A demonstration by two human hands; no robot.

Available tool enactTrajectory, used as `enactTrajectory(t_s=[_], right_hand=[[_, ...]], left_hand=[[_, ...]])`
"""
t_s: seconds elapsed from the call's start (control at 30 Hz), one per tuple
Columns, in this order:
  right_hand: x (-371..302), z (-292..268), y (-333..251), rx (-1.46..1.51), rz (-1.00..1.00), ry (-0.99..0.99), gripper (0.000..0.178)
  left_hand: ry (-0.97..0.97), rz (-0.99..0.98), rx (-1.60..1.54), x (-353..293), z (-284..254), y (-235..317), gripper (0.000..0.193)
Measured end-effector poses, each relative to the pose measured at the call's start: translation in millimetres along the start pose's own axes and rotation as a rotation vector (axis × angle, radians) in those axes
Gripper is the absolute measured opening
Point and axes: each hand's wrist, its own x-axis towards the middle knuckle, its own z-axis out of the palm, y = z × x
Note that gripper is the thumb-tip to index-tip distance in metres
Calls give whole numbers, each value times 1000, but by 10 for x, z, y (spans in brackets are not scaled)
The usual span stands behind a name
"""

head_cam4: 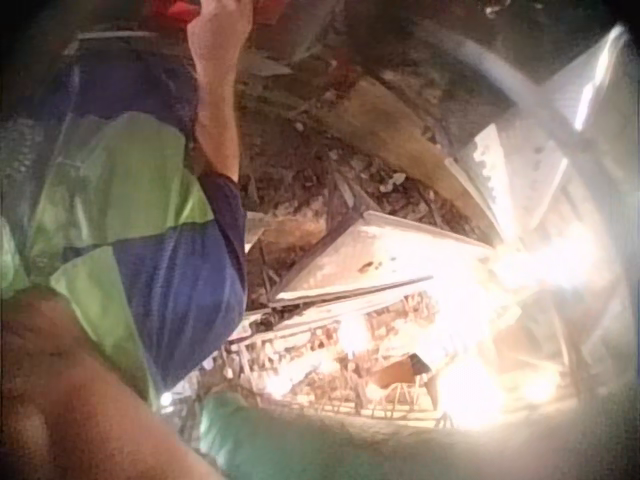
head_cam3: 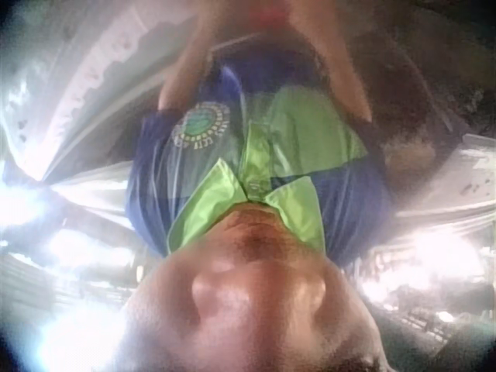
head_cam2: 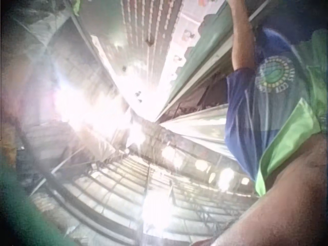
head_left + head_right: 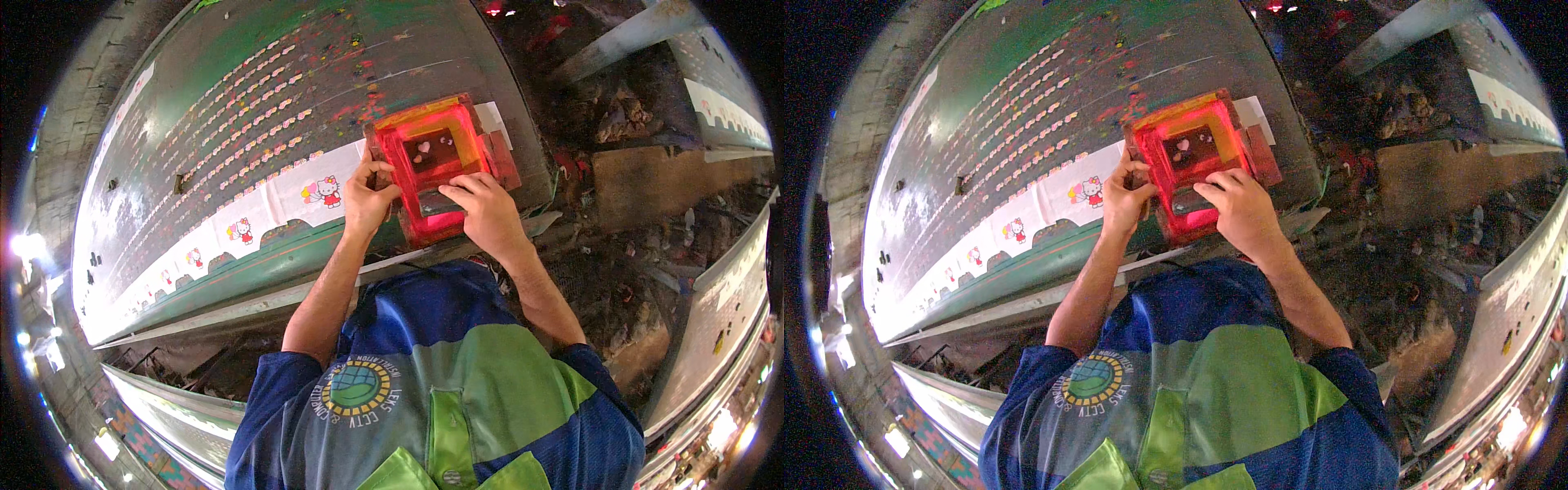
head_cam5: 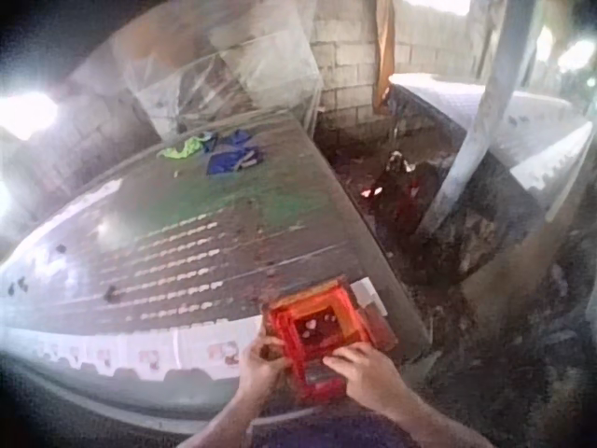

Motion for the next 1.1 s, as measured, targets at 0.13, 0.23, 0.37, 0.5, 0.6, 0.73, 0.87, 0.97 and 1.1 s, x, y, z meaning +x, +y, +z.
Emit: enactTrajectory(t_s=[0.13, 0.23, 0.37, 0.5, 0.6, 0.73, 0.87, 0.97, 1.1], right_hand=[[16, 3, 10, 4, -10, 4, 41], [18, -22, 14, -1, -9, -20, 40], [89, -176, 63, 45, 15, -202, 36], [491, -229, 259, 72, -25, -248, 30], [1063, -29, 499, 61, -75, -155, 36], [1304, 24, 507, 12, -48, -108, 36], [901, -9, 363, 14, -4, -161, 38], [311, 26, 194, 15, -21, -103, 45], [30, -27, 25, 19, 18, -45, 52]], left_hand=[[-40, 27, -43, 24, -39, -51, 46], [-26, 36, 15, 26, -48, -33, 45], [21, 120, 73, 50, -25, -134, 45], [-8, -43, 15, -24, 20, 110, 47], [-16, -61, 19, -40, 47, 165, 47], [-28, -74, 21, -55, 45, 196, 43], [-52, -32, 218, -77, -18, 222, 39], [-51, 149, 338, -10, -122, 32, 38], [-25, 160, 383, -27, -93, 118, 38]])
